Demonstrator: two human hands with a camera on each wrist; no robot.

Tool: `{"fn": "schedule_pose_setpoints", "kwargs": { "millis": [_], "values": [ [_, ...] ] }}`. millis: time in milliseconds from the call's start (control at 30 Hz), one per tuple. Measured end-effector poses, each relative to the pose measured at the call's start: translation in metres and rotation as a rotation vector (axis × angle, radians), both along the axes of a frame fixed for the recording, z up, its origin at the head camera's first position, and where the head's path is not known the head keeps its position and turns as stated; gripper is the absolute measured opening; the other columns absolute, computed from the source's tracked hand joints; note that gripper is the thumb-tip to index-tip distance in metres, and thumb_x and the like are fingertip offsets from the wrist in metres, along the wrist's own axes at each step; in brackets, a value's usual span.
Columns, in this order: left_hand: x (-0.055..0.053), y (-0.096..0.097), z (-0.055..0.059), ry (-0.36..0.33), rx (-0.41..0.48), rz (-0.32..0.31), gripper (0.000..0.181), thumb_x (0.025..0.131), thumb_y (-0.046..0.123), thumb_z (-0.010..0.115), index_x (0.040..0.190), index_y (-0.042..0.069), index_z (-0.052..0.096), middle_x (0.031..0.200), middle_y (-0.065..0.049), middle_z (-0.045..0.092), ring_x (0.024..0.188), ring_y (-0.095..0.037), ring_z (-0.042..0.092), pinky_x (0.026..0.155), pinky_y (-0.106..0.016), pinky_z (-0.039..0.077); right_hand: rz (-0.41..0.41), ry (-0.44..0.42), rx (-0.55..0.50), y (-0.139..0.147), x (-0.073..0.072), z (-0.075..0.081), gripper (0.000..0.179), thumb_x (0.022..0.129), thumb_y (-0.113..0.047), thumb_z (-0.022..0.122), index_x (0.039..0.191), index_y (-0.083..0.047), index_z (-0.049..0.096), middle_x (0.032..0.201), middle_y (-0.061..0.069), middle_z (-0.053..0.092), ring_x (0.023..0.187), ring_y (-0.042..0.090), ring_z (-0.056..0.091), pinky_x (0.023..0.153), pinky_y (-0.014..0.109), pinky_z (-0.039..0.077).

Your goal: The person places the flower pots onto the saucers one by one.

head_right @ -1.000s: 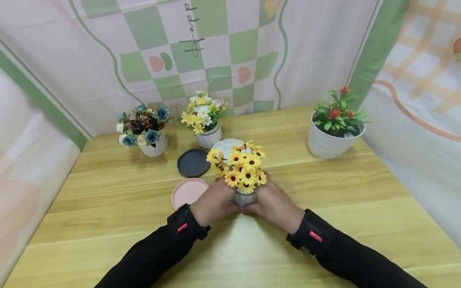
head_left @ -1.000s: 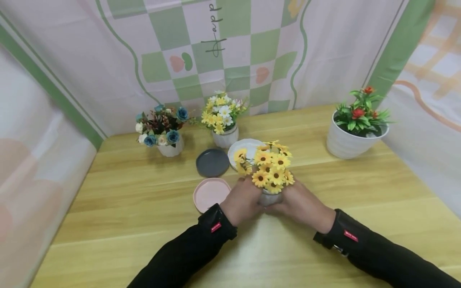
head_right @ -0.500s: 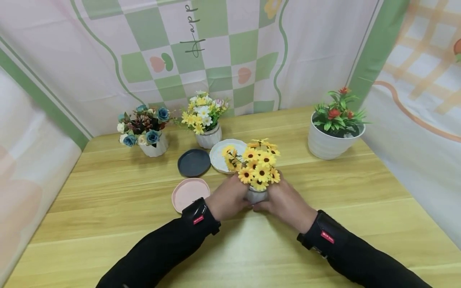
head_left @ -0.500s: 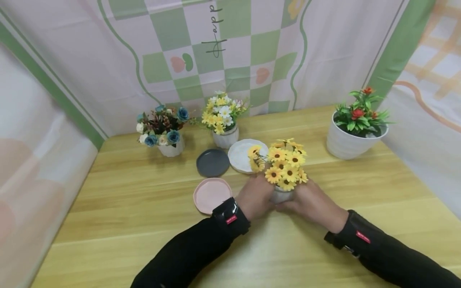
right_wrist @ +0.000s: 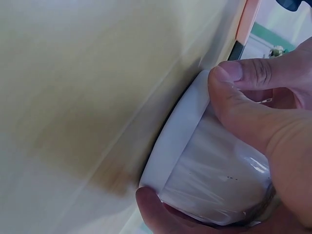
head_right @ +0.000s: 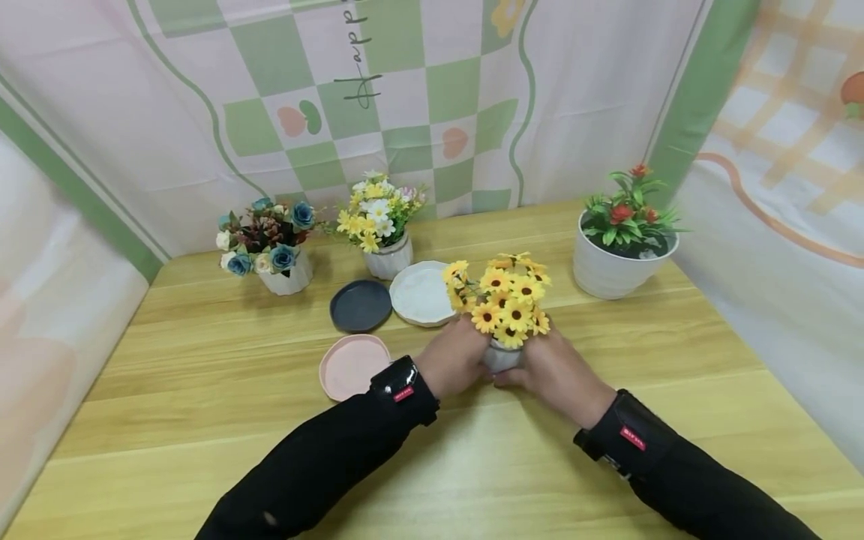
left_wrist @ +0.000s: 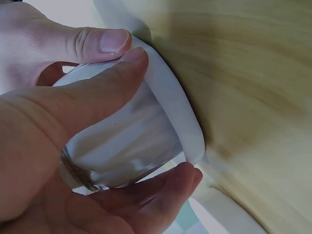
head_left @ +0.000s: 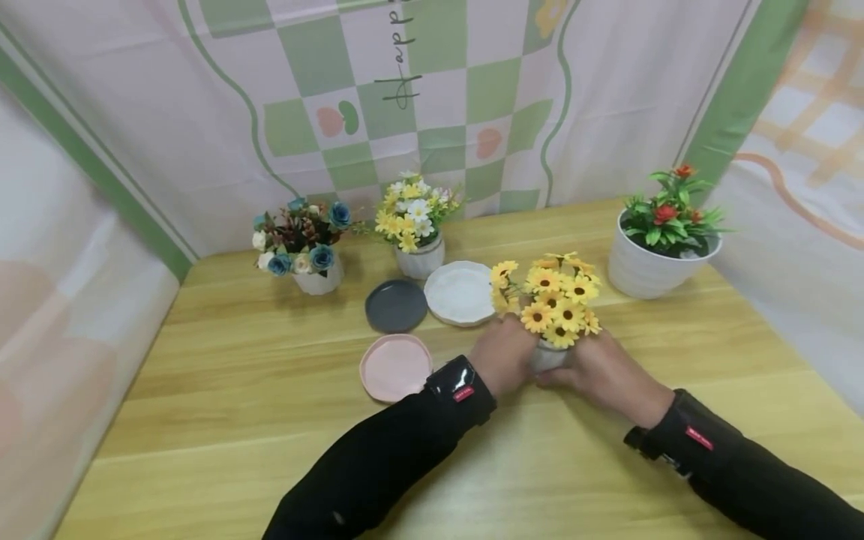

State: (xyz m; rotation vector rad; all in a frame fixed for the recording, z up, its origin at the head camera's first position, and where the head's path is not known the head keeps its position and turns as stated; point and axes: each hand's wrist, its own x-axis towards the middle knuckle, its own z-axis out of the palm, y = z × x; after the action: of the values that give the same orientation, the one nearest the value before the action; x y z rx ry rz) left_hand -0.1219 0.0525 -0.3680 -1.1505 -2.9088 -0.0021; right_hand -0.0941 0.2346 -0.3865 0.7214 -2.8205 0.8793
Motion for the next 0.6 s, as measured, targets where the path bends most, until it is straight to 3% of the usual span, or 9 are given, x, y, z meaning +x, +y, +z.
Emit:
{"fn": "schedule_pose_setpoints", "kwargs": {
  "millis": [100,400,600],
  "values": [
    [-0.004,0.006,0.000,-0.014,-0.009,0.019,0.017,0.096,0.031,0.077,0.099,0.015,0.081,0.103,-0.001,0.079,0.103,-0.017,0.068,0.099,-0.032,0.055,-0.006,0.001,-0.004,0.004,-0.002,0.000,0.068,0.067,-0.011,0.097,0.129,-0.002,0.071,0.144,0.023,0.065,0.138,0.045,0.056,0.118,0.065,0.041],
    [-0.021,0.022,-0.001,0.012,-0.020,0.048,0.022,0.091,0.032,0.082,0.107,0.018,0.081,0.109,0.001,0.078,0.103,-0.014,0.067,0.098,-0.030,0.054,-0.032,0.022,0.013,0.015,-0.015,-0.001,0.050,0.071,-0.011,0.096,0.116,-0.004,0.076,0.121,0.017,0.077,0.116,0.038,0.070,0.103,0.058,0.056],
    [-0.034,0.030,-0.001,-0.044,0.011,0.101,0.025,0.091,0.027,0.081,0.114,0.017,0.079,0.118,-0.004,0.075,0.109,-0.018,0.065,0.100,-0.032,0.055,-0.031,0.015,-0.004,0.020,-0.027,0.000,0.050,0.073,-0.012,0.096,0.118,-0.003,0.075,0.120,0.017,0.077,0.116,0.039,0.070,0.104,0.059,0.055]
  ]
}}
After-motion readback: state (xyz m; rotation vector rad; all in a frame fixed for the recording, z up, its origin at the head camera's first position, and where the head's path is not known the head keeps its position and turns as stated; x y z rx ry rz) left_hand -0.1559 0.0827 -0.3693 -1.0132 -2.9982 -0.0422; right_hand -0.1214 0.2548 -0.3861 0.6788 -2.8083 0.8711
